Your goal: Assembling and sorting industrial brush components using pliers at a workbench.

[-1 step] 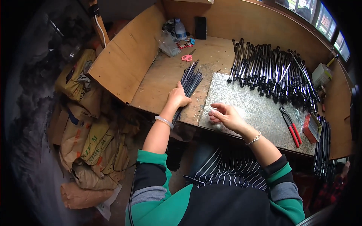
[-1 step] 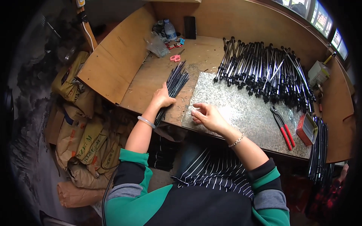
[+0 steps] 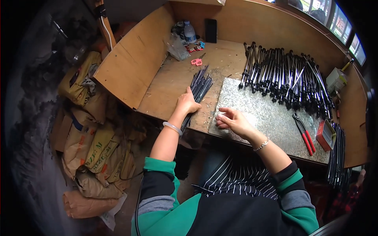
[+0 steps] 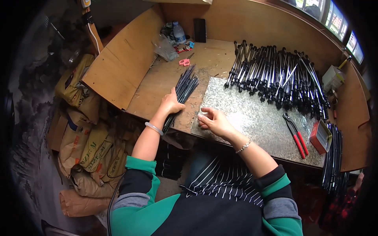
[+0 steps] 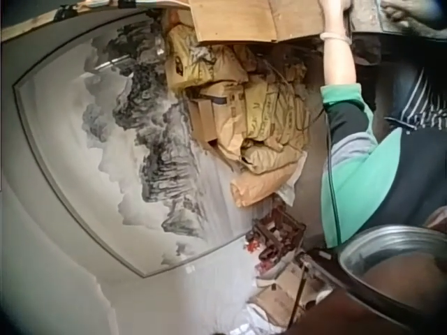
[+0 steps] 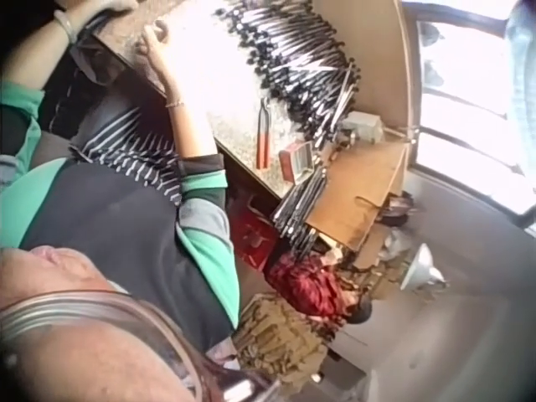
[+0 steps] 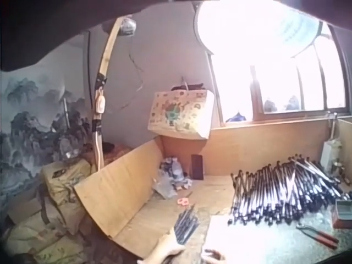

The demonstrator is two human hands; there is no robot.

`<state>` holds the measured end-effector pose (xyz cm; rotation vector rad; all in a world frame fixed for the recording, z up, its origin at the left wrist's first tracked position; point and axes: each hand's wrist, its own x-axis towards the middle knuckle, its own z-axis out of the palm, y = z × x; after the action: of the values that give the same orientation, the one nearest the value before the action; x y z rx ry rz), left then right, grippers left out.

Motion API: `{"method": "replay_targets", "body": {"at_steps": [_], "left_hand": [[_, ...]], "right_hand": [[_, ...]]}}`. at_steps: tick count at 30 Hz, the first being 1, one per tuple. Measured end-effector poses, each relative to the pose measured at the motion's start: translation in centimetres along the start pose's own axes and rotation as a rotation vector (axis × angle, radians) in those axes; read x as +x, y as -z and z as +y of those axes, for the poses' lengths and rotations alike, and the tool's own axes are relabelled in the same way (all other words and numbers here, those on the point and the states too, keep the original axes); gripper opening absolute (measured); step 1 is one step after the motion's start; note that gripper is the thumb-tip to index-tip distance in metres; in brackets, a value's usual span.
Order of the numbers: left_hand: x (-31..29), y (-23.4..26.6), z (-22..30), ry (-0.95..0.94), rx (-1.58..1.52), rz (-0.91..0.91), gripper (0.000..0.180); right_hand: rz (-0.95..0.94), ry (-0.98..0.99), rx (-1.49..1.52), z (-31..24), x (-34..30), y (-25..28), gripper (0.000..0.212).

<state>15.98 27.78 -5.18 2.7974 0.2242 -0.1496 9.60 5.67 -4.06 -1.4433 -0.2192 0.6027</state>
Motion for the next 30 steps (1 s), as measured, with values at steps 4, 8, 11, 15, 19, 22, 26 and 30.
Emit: {"method": "replay_targets", "body": {"at_steps": [4, 8, 11, 15, 19, 22, 26, 30], "left_hand": [[-0.7, 0.3, -0.4, -0.009, -0.183, 0.044, 0.076], [-1.9, 2.3, 1.0, -0.047, -0.423, 0.012, 0.072], [-2.6, 3.7, 2.8, -0.207, -0.565, 0.154, 0.074], [-4.9, 10.8, 6.2, -0.344, -0.680, 0.327, 0.077], [-5.6, 13.1, 6.7, -0.485, -0.759, 0.529, 0.082], [-5.0, 10.8, 6.0, -0.710, -0.796, 0.737, 0.085], [-5.0, 6.3, 5.5, -0.708, -0.943, 0.661, 0.087], [-4.4, 4.1, 5.1, -0.621, -0.928, 0.592, 0.088]], "right_hand": [[0.149, -0.095, 0.317, 0.7, 4.8, -3.0, 0.049], [0.262, -0.132, 0.485, -0.7, 8.1, -5.0, 0.049], [0.243, 0.171, 0.387, -4.7, 9.2, -5.9, 0.044], [0.194, 0.431, 0.287, -13.1, 7.7, -6.6, 0.034], [0.105, 0.664, 0.041, -17.1, 6.3, -7.3, 0.038], [0.105, 0.826, -0.210, -17.1, 6.3, -6.8, 0.040], [0.086, 0.788, -0.108, -12.3, 6.9, -5.7, 0.041], [0.121, 0.739, -0.115, -11.1, 6.9, -5.5, 0.041]]}}
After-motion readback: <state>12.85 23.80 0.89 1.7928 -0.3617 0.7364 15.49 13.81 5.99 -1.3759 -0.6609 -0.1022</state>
